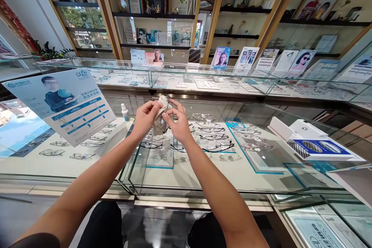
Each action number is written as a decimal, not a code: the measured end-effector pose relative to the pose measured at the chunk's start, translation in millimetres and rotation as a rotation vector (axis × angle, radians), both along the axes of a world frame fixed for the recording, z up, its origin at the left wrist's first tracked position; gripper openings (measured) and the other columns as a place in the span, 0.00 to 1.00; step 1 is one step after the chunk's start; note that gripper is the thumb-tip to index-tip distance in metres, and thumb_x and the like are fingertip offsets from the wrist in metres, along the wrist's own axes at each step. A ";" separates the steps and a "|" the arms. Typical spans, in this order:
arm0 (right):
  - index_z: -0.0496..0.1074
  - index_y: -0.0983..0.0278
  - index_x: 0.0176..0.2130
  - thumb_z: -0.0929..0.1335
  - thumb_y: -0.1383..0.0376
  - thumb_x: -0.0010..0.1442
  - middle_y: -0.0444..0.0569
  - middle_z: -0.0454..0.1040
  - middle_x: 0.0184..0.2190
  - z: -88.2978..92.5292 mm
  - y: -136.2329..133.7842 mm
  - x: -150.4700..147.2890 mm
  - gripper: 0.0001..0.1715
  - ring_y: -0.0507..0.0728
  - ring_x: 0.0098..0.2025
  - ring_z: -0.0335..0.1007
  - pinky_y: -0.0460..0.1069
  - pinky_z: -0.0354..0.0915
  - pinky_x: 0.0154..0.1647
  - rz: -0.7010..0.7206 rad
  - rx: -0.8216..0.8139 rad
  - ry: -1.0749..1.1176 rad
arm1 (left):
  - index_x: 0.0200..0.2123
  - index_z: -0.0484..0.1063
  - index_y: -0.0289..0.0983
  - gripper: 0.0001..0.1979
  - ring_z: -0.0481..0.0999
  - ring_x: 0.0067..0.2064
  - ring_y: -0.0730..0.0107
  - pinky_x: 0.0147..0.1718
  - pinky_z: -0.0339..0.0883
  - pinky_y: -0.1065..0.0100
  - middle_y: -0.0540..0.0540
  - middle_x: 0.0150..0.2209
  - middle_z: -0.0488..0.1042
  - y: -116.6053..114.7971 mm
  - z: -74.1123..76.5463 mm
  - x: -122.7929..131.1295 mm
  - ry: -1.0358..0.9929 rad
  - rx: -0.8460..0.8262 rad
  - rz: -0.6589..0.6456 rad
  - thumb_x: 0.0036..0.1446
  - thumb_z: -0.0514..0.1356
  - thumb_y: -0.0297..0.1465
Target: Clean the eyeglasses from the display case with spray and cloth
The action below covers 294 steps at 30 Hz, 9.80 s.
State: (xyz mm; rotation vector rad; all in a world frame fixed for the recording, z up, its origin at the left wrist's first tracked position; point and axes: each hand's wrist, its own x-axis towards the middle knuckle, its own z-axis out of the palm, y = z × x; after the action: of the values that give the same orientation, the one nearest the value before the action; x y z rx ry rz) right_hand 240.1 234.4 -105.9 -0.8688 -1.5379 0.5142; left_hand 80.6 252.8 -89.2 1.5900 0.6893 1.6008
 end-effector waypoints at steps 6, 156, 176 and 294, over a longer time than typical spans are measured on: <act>0.77 0.58 0.32 0.73 0.39 0.63 0.55 0.71 0.68 -2.2 2.0 1.1 0.27 0.69 0.73 0.61 0.69 0.51 0.76 0.024 -0.013 -0.051 | 0.44 0.70 0.39 0.32 0.77 0.37 0.72 0.40 0.69 0.69 0.50 0.38 0.80 6.5 -3.6 1.0 -0.224 -0.160 -0.187 0.45 0.81 0.46; 0.77 0.57 0.34 0.82 0.48 0.53 0.49 0.85 0.50 7.4 -3.8 -10.3 0.21 0.63 0.54 0.81 0.57 0.79 0.53 0.587 -0.390 0.688 | 0.42 0.79 0.35 0.32 0.75 0.40 0.63 0.40 0.67 0.66 0.42 0.43 0.80 -7.8 -12.9 8.4 0.245 0.004 -0.137 0.62 0.63 0.61; 0.72 0.55 0.35 0.78 0.46 0.60 0.42 0.83 0.40 6.7 16.0 23.3 0.21 0.56 0.52 0.82 0.54 0.75 0.59 0.500 -0.308 0.654 | 0.38 0.66 0.40 0.19 0.69 0.32 0.71 0.33 0.64 0.66 0.48 0.34 0.74 28.2 2.5 -30.8 0.035 0.275 0.393 0.69 0.62 0.50; 0.76 0.53 0.59 0.76 0.55 0.67 0.52 0.78 0.54 152.9 -61.8 6.9 0.23 0.60 0.40 0.77 0.60 0.76 0.41 -0.575 0.445 -0.321 | 0.56 0.75 0.43 0.28 0.80 0.54 0.58 0.48 0.78 0.59 0.44 0.51 0.77 -10.3 118.5 -34.3 0.097 0.689 0.680 0.57 0.76 0.46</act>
State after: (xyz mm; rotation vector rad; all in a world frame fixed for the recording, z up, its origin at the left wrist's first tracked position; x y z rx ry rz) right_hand 247.1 172.6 47.0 -1.0115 -1.5105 -0.3880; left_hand 46.3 242.5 29.3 2.0565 0.8400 2.4614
